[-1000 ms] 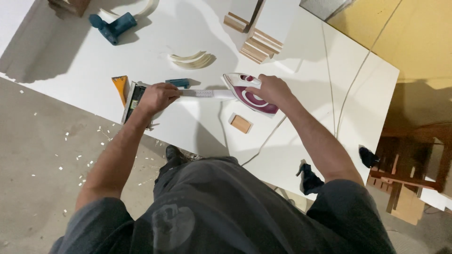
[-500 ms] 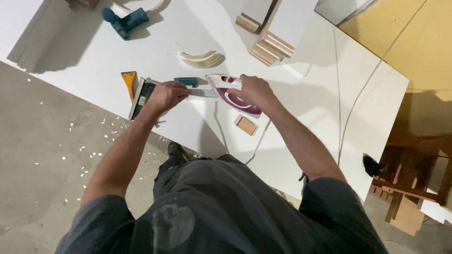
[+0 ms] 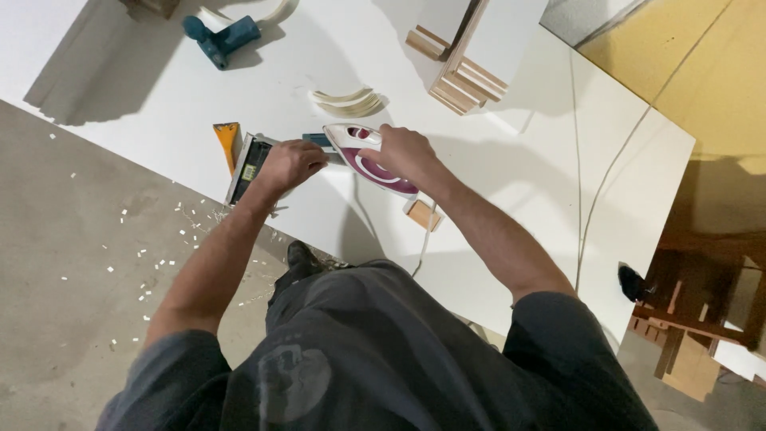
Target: The person applies white edge banding to the edges of rectangular wooden boards. They use a ruler to measure and align the banding, an iron to heat and adhere it to the wood, and a utility knife to trim the excess material. The person also uses a clamp to secure the board during the process.
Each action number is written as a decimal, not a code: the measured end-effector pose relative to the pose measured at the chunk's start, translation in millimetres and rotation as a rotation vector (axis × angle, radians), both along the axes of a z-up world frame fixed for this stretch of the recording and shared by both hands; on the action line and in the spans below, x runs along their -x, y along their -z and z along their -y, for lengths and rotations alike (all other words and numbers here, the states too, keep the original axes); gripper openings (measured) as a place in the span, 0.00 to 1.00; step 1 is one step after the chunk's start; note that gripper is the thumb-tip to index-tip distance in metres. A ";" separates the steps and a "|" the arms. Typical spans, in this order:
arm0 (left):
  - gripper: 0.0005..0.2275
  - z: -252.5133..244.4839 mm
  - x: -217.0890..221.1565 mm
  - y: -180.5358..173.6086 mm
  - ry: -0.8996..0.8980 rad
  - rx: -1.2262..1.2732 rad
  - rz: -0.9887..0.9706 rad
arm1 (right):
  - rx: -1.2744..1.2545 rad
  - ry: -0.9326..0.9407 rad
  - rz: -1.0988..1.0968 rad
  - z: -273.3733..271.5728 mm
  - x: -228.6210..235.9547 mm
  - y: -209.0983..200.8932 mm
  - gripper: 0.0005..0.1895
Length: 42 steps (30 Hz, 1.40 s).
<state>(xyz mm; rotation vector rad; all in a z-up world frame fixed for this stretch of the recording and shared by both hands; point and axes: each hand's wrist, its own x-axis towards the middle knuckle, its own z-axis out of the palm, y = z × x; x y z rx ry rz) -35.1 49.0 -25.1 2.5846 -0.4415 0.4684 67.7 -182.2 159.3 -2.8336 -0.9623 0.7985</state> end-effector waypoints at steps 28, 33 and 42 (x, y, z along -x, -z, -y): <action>0.04 2.0 8.6 11.3 -0.042 -0.002 -0.049 | 0.074 0.106 0.040 92.2 -24.6 -14.4 0.33; 0.15 9.0 59.5 23.4 -0.625 0.685 0.112 | 0.038 0.064 0.023 57.8 -14.6 -13.4 0.35; 0.10 50.7 55.7 25.0 -0.750 0.926 -0.241 | 0.000 0.025 0.007 12.6 -3.0 -8.9 0.35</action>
